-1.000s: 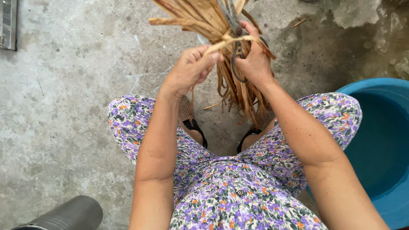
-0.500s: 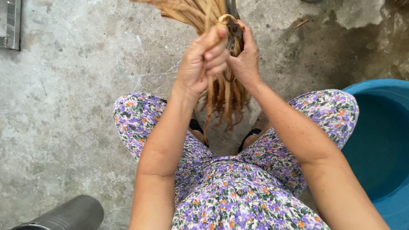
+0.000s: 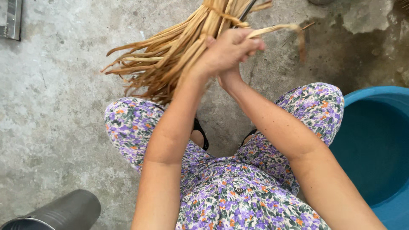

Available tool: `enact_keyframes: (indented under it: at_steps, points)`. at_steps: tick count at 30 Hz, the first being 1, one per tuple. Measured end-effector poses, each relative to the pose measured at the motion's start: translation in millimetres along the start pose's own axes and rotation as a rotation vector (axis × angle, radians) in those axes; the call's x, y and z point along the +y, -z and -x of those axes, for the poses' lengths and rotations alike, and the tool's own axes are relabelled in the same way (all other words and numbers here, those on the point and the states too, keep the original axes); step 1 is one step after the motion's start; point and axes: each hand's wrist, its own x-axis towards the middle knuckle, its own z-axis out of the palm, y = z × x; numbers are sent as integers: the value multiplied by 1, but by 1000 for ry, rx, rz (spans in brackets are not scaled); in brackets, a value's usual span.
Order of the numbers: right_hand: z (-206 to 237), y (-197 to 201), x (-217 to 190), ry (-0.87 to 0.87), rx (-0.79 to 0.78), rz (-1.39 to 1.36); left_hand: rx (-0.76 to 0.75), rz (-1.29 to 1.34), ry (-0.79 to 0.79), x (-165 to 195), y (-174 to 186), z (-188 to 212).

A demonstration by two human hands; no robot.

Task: The person sits on a small stool and uses shears to trim the ends of dried plant stalks. They cut the binding, separate the stalks, and trim them into smaller pieces, placing the cut pieces on the floor.

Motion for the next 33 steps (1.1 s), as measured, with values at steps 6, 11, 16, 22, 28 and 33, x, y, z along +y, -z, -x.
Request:
enact_keyframes:
  at_steps: [6,11,16,22,28,33]
  points:
    - [-7,44,45,-285,-56,569,355,348,494,-106,83,35]
    - [3,67,52,-478,-169,716,586,404,619,-173,60,47]
    - [12,70,38,-499,-203,1198,521,93,366,-176,48,31]
    - [9,91,22,-339,-205,1545,832,-545,169,-163,95,34]
    - [11,120,22,-379,-177,1544,1014,363,178,-124,168,62]
    - [7,131,32,-416,-253,1694,728,254,109,-104,136,63]
